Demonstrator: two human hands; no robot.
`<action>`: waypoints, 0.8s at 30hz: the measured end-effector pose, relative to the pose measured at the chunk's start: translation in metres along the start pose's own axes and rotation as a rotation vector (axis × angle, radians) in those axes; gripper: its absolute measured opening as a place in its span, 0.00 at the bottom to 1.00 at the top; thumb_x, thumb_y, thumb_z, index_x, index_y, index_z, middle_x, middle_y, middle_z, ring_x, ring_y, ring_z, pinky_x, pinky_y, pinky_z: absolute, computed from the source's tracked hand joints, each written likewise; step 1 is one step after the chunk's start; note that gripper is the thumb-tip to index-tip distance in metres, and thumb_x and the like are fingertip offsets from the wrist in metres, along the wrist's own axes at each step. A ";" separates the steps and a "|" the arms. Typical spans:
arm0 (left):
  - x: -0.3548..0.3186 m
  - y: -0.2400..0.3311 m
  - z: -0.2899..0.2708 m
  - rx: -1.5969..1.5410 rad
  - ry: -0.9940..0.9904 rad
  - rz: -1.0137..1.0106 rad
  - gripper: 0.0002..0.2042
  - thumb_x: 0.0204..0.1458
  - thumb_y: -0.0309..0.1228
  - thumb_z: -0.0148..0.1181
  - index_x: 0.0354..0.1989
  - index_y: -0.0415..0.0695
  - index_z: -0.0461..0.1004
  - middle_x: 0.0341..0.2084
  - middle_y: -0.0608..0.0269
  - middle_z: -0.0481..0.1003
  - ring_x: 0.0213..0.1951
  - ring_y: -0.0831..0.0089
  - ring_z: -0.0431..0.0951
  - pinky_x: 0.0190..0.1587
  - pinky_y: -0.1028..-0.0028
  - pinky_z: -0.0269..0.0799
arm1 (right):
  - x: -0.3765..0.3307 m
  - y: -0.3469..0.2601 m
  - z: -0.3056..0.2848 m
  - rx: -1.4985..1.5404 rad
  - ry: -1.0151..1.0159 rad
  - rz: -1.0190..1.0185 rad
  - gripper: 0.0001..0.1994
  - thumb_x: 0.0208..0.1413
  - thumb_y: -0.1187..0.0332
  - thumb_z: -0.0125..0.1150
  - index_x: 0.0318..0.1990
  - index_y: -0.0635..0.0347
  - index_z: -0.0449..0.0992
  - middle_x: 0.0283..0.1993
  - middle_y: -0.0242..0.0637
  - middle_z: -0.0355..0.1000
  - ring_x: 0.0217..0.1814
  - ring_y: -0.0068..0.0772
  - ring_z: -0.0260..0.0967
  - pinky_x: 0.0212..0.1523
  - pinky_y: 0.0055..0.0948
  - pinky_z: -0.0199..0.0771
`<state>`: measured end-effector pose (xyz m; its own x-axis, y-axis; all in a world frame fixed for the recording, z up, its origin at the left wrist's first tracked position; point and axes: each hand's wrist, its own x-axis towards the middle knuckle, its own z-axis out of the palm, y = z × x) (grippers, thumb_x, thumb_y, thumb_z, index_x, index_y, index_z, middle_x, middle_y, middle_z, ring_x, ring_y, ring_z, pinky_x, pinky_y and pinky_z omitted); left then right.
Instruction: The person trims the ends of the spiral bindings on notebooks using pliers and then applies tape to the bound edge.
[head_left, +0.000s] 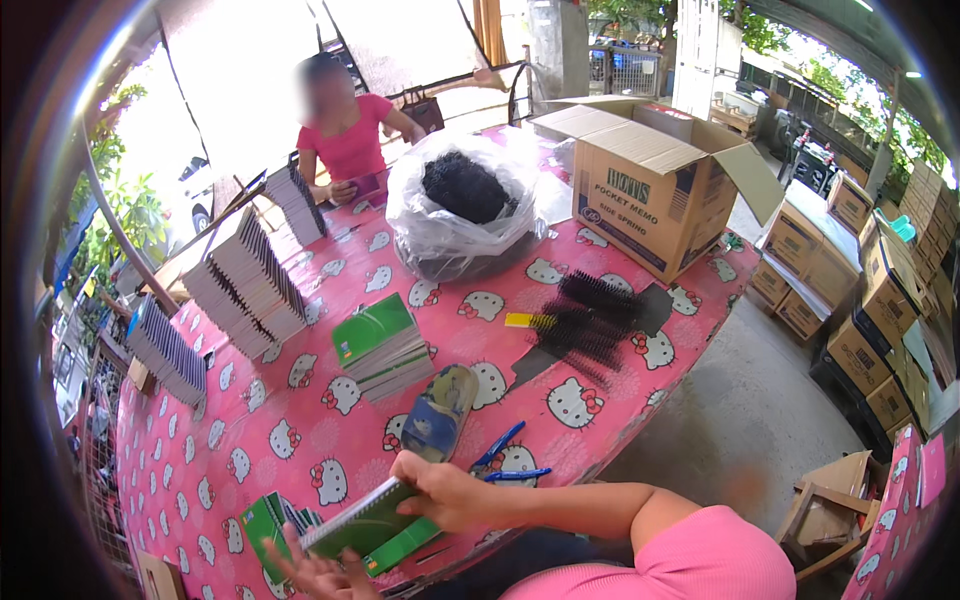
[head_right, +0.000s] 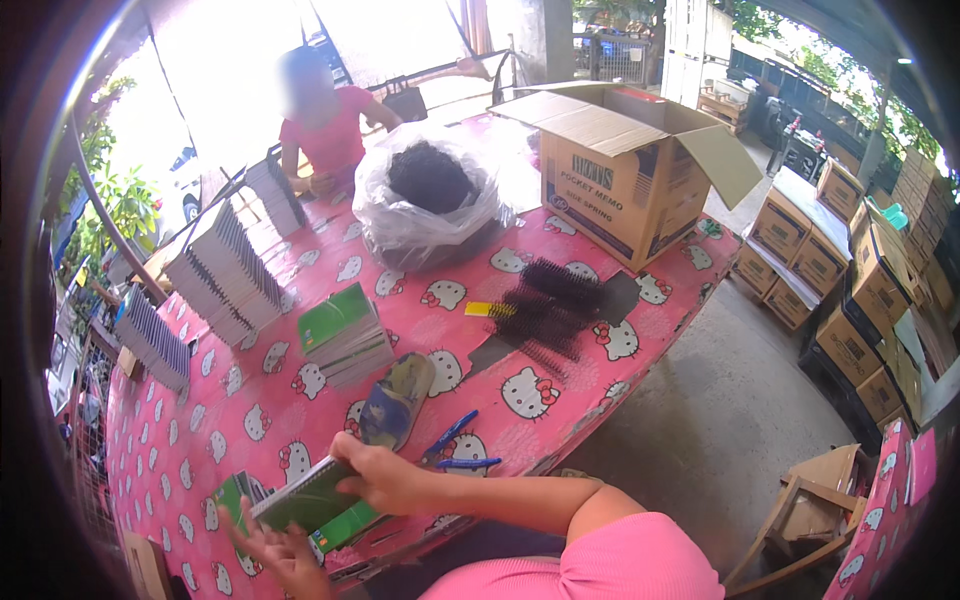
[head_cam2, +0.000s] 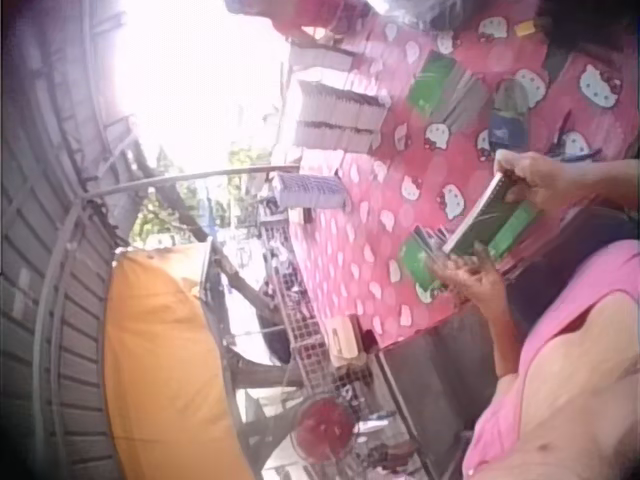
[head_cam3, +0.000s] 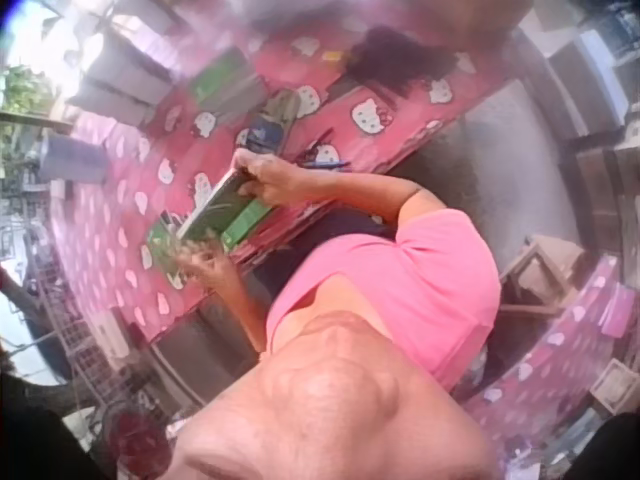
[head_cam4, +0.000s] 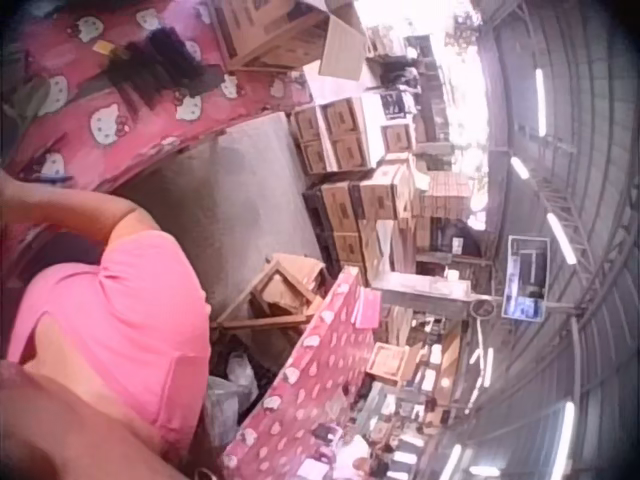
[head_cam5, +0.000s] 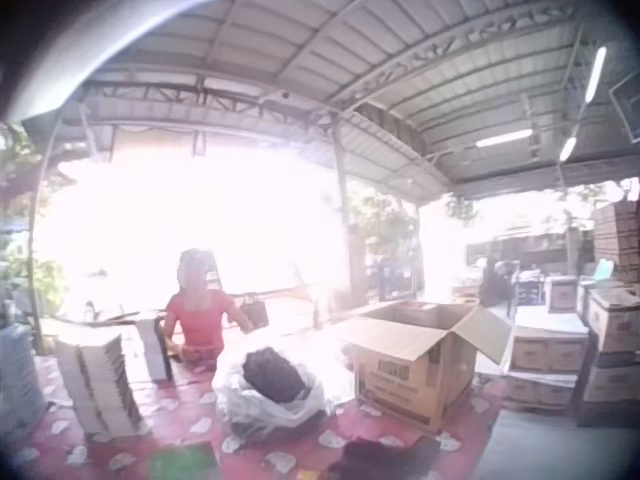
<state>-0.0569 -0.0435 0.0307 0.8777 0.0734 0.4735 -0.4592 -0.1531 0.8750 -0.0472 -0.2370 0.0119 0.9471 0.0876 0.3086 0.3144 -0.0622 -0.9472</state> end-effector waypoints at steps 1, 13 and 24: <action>-0.002 -0.005 0.004 0.032 -0.010 -0.006 0.33 0.54 0.31 0.61 0.67 0.50 0.53 0.64 0.53 0.57 0.64 0.57 0.58 0.64 0.58 0.55 | 0.000 0.005 0.008 -0.021 0.012 -0.074 0.15 0.53 0.81 0.57 0.45 0.61 0.60 0.35 0.42 0.66 0.40 0.42 0.68 0.43 0.34 0.66; 0.018 0.017 0.037 0.640 -0.263 0.171 0.04 0.49 0.28 0.63 0.33 0.48 0.81 0.32 0.70 0.78 0.45 0.69 0.76 0.67 0.49 0.30 | -0.005 0.024 -0.027 -0.426 0.139 -0.418 0.18 0.43 0.76 0.67 0.43 0.62 0.69 0.44 0.47 0.69 0.46 0.49 0.69 0.47 0.45 0.68; 0.021 0.015 0.031 0.513 -0.217 0.276 0.06 0.45 0.26 0.67 0.32 0.41 0.81 0.29 0.62 0.77 0.40 0.64 0.73 0.55 0.61 0.59 | -0.021 0.090 -0.223 -1.349 0.538 0.375 0.09 0.50 0.70 0.62 0.37 0.63 0.73 0.42 0.47 0.68 0.45 0.47 0.70 0.45 0.40 0.73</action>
<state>-0.0417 -0.0746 0.0508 0.7684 -0.2301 0.5971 -0.5964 -0.5957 0.5380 -0.0244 -0.4665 -0.0602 0.7994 -0.4881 0.3504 -0.4084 -0.8691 -0.2789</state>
